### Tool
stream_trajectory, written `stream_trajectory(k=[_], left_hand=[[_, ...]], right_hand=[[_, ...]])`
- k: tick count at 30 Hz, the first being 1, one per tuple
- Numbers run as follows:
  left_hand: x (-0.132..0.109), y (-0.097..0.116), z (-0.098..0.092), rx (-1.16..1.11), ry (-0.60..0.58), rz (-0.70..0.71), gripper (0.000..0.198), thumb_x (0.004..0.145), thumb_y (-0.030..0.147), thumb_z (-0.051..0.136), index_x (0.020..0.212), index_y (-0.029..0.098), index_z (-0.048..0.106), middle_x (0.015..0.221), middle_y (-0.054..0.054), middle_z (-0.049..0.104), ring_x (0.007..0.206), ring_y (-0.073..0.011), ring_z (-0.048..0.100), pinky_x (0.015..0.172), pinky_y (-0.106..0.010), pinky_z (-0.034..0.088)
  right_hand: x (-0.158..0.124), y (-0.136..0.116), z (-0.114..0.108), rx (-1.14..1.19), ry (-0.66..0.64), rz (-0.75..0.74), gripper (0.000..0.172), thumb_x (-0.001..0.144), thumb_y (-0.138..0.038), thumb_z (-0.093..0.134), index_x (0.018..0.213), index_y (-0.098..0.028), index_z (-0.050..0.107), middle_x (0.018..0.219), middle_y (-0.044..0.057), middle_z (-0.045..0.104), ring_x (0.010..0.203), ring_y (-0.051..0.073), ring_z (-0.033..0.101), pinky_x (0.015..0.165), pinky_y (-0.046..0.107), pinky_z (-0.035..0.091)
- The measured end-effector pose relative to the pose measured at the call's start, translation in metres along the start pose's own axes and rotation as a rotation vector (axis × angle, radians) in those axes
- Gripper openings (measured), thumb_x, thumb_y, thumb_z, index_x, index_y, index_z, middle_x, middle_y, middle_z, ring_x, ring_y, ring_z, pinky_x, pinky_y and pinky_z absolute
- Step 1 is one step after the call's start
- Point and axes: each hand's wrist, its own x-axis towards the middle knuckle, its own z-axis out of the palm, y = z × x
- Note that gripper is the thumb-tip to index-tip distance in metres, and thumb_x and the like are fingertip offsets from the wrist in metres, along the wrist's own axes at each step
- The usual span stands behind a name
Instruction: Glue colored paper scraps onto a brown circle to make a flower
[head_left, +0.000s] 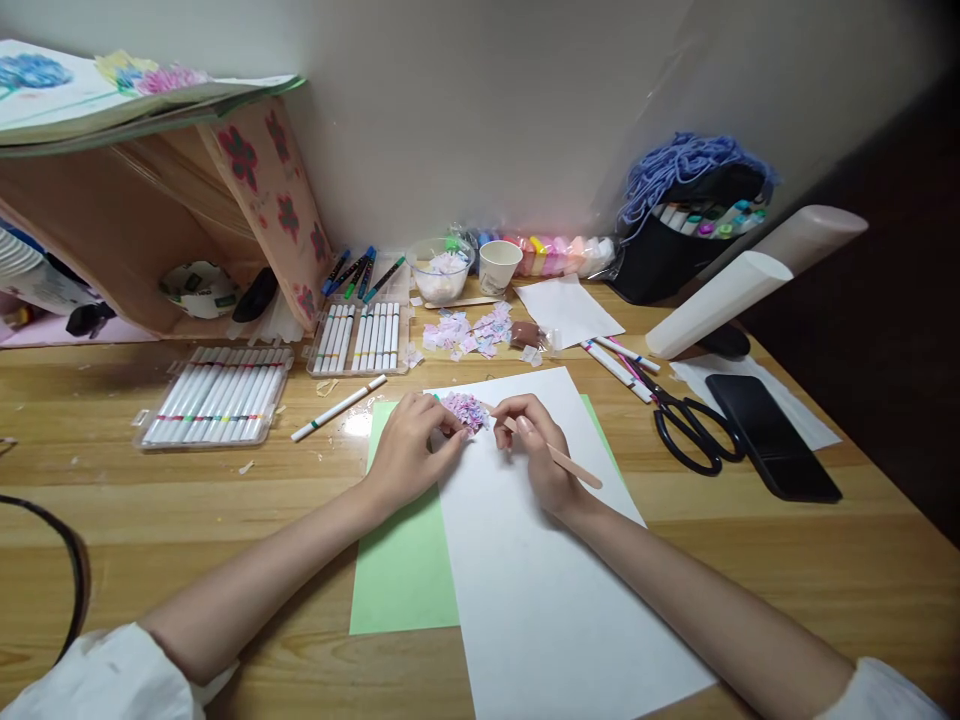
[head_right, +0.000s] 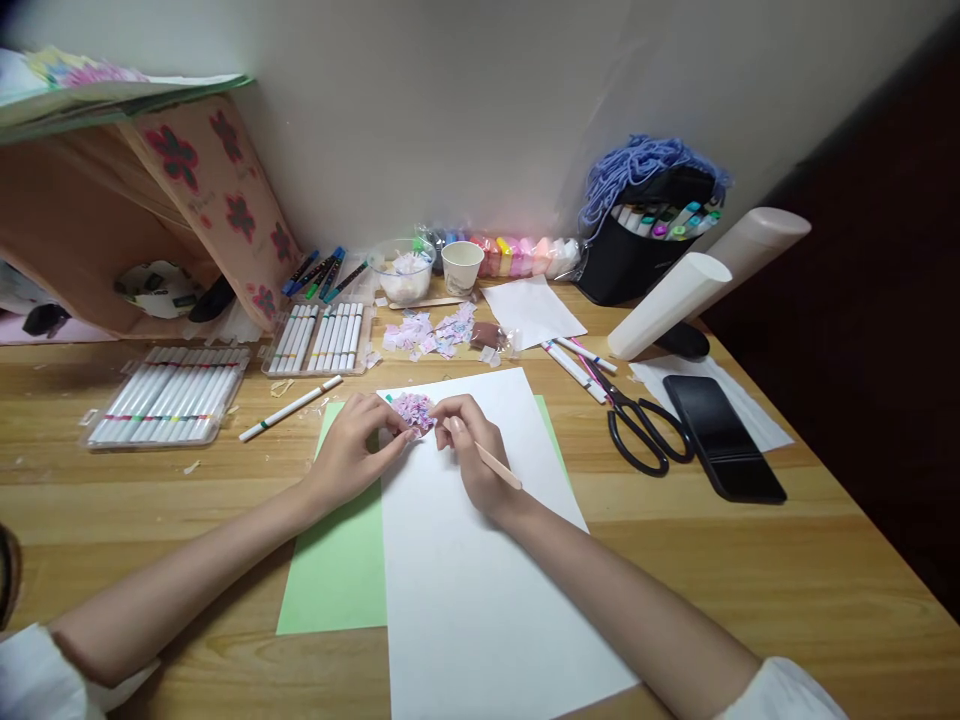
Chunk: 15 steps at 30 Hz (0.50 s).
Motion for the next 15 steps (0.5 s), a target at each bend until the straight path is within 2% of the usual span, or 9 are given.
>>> stream_trajectory(k=[4,8,15], left_hand=[[0.0029,0.0002,0.0025,0.042,0.025,-0.024,0.014,0.085,0.030,0.057,0.076,0.020,0.059,0.077,-0.002,0.058,0.079,-0.0182,0.047,0.071,-0.032,0.037],[0.0046,0.0007,0.0039,0.079,0.022,-0.026,0.013,0.085,0.029,0.057,0.075,0.020,0.057,0.076,-0.002,0.057,0.079,-0.0182,0.047,0.070,-0.032,0.037],[0.0052,-0.0001,0.0051,0.108,0.030,-0.027,0.013,0.085,0.027,0.057,0.075,0.019,0.057,0.077,-0.002,0.057,0.079,-0.0179,0.046,0.071,-0.032,0.037]], right_hand=[[-0.0007,0.0039,-0.0017,-0.006,-0.095,0.042,0.023,0.093,-0.037,0.035,0.081,-0.022,0.048,0.056,-0.005,0.043,0.050,0.012,0.037,0.050,0.025,0.029],[0.0002,0.0029,-0.0034,-0.113,-0.172,0.075,0.025,0.094,-0.035,0.036,0.077,-0.022,0.048,0.053,-0.006,0.040,0.048,0.011,0.034,0.049,0.025,0.026],[-0.0002,0.0031,-0.0035,-0.155,-0.147,0.066,0.025,0.095,-0.033,0.034,0.077,-0.022,0.046,0.051,-0.007,0.037,0.046,0.011,0.032,0.049,0.025,0.025]])
